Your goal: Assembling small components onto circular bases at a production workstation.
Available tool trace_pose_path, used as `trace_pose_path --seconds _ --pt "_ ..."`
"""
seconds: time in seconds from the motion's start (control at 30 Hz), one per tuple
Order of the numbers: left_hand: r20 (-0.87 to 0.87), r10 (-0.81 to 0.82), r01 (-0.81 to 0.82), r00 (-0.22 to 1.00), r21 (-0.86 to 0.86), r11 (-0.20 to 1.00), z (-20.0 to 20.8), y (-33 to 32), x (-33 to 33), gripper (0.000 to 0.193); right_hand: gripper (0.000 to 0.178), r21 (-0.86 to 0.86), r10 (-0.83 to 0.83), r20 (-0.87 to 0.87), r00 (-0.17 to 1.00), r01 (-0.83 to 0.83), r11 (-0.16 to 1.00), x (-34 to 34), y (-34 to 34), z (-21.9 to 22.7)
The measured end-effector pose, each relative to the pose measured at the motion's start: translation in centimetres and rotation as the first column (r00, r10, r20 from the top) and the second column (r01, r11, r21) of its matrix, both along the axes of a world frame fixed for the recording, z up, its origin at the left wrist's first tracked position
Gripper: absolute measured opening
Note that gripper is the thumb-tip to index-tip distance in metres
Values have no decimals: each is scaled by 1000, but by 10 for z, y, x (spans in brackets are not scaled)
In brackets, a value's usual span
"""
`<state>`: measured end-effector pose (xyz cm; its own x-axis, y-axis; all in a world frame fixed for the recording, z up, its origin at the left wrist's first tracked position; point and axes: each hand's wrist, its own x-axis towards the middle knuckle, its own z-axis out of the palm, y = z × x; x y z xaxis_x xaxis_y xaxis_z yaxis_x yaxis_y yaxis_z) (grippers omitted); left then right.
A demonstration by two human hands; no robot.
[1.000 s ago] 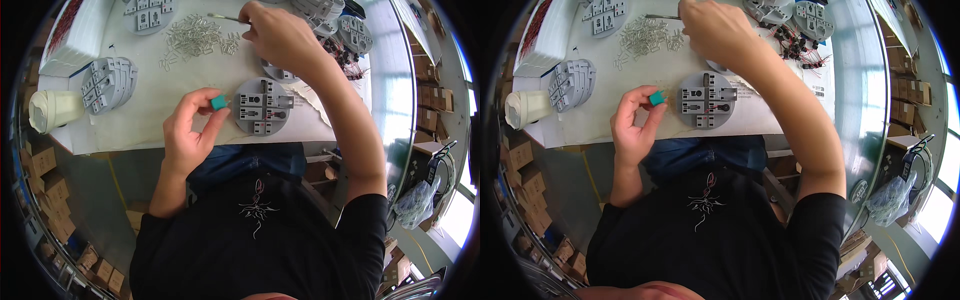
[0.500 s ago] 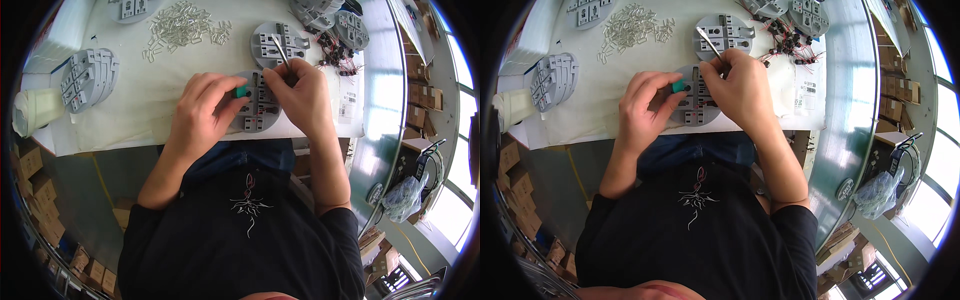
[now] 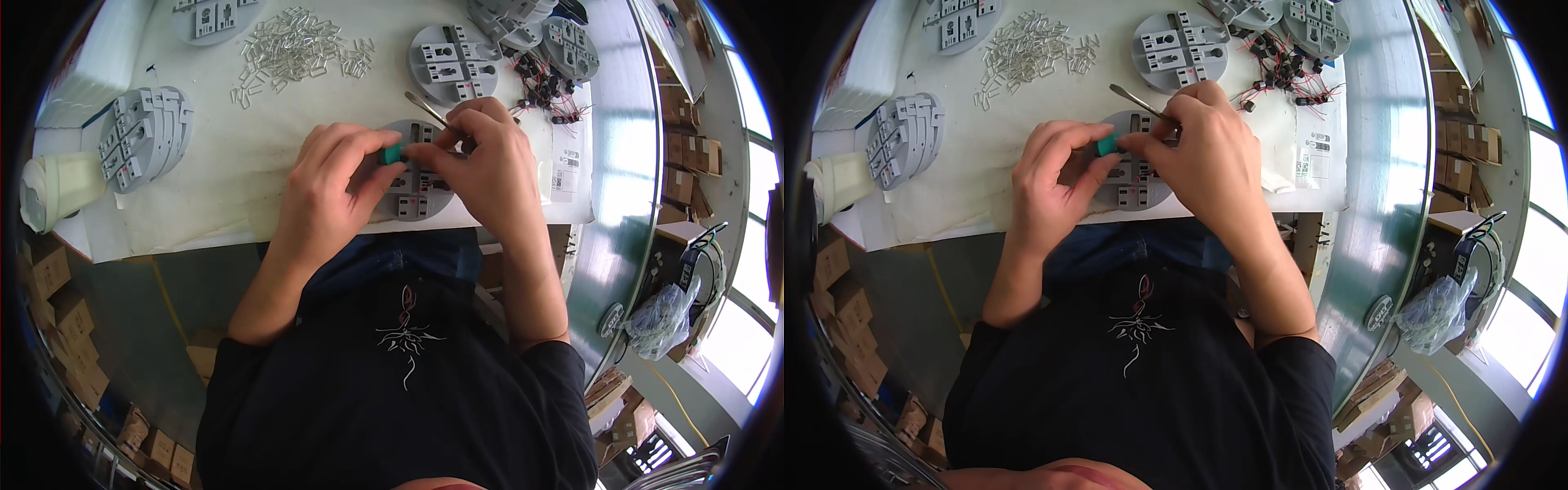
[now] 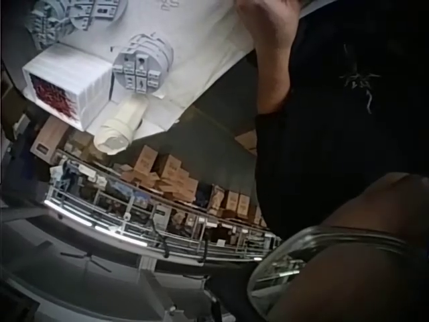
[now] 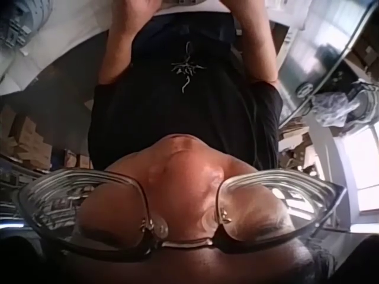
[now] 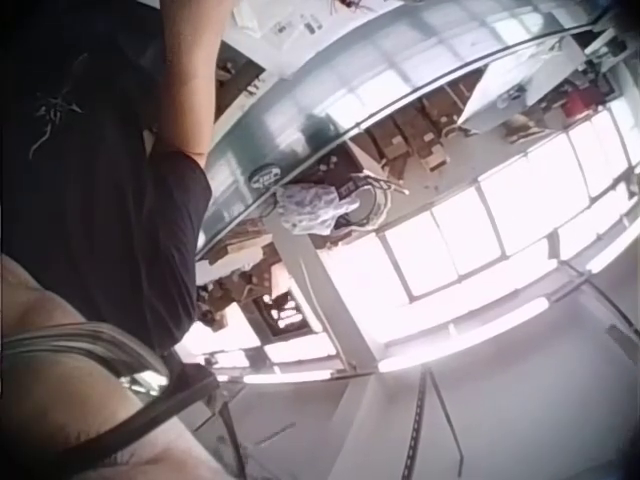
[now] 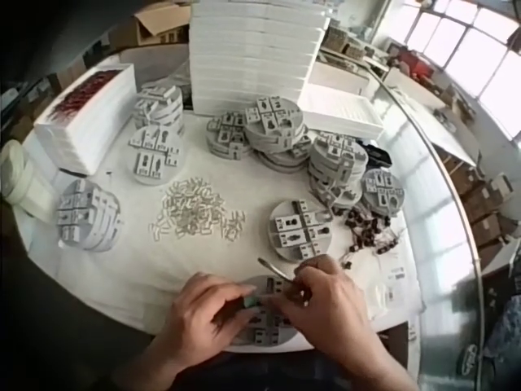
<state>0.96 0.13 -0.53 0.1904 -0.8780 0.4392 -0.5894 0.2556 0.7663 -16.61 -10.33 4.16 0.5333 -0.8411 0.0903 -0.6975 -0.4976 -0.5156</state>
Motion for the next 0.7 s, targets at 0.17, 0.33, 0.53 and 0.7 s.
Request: trace_pose_path --seconds 0.17,0.33,0.53,0.7 --pt "8 17 -17 1000 16 1000 5 0 0 33 28 284 -165 386 908 53 957 -15 -2 -3" --pt "222 -20 14 975 28 1000 32 -20 -4 31 28 479 -299 446 844 57 876 -25 -4 -18" --pt "333 -131 77 934 171 982 42 -40 -12 30 30 513 -300 466 832 22 858 -31 -10 -26" --pt "429 -232 132 873 250 959 50 -46 -9 40 34 537 -300 499 813 -18 844 -38 -13 -27"
